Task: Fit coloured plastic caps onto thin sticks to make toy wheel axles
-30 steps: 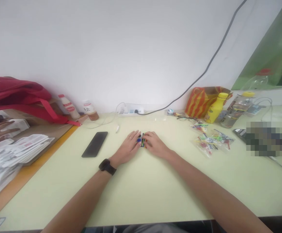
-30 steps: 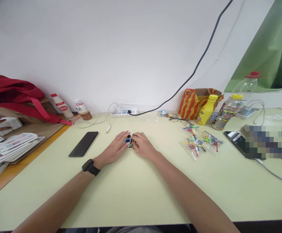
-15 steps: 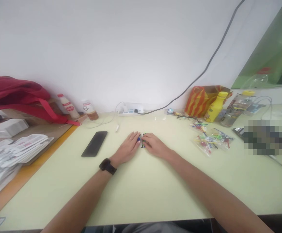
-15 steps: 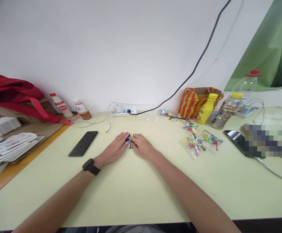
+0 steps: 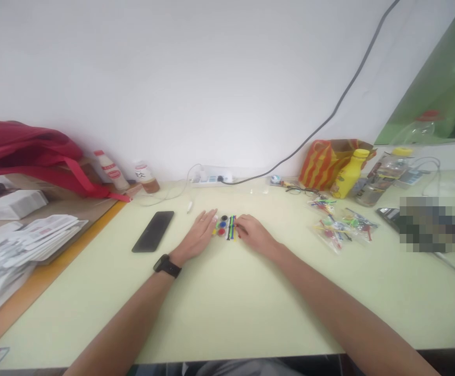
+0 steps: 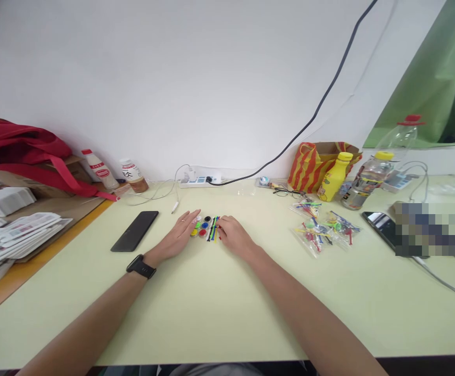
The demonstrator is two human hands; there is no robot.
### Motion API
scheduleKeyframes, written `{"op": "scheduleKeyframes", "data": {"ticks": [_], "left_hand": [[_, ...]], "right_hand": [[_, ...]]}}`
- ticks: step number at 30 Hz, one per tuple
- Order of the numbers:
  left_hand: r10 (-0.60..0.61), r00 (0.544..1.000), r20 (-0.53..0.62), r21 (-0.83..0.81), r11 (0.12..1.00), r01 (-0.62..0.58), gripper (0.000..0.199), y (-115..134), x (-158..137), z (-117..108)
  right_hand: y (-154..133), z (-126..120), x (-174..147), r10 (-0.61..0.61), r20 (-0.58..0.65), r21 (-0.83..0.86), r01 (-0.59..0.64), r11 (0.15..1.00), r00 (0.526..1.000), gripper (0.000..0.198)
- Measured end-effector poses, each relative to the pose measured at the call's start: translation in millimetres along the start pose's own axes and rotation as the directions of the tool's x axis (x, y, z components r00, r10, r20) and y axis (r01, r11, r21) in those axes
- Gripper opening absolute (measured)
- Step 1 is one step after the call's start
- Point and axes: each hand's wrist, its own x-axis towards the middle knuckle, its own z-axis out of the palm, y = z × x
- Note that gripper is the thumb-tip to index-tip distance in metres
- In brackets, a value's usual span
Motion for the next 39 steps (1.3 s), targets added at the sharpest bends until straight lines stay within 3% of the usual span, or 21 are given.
{"op": "scheduleKeyframes", "data": {"ticks": [6,17,28,39], "left_hand": [[0.149,0.989,0.012,0.158,0.976,-0.149,0.060,-5,-2,7],[0.165,0.986,0.015,0.223,0.961,-0.164,0.054,-2,-5,9],[0.099,0.992,0.083,0.238,0.964,-0.116,0.054,2,-6,5],[0.117,0.988,0.098,0.252,0.958,-0.139,0.055,4,-7,5]], "right_hand": [[-4,5,4,-0.025,-0.006,0.025,0.026,0.999,1.000,0.024],[-9,9,7,-0.050,0.010,0.064,0.049,0.997,0.999,0.028],[-11,6,1,-0.043,0.012,-0.025,0.043,0.999,0.999,0.026],[-12,6,1,-0.056,0.020,-0.064,0.057,0.996,0.998,0.023]]}}
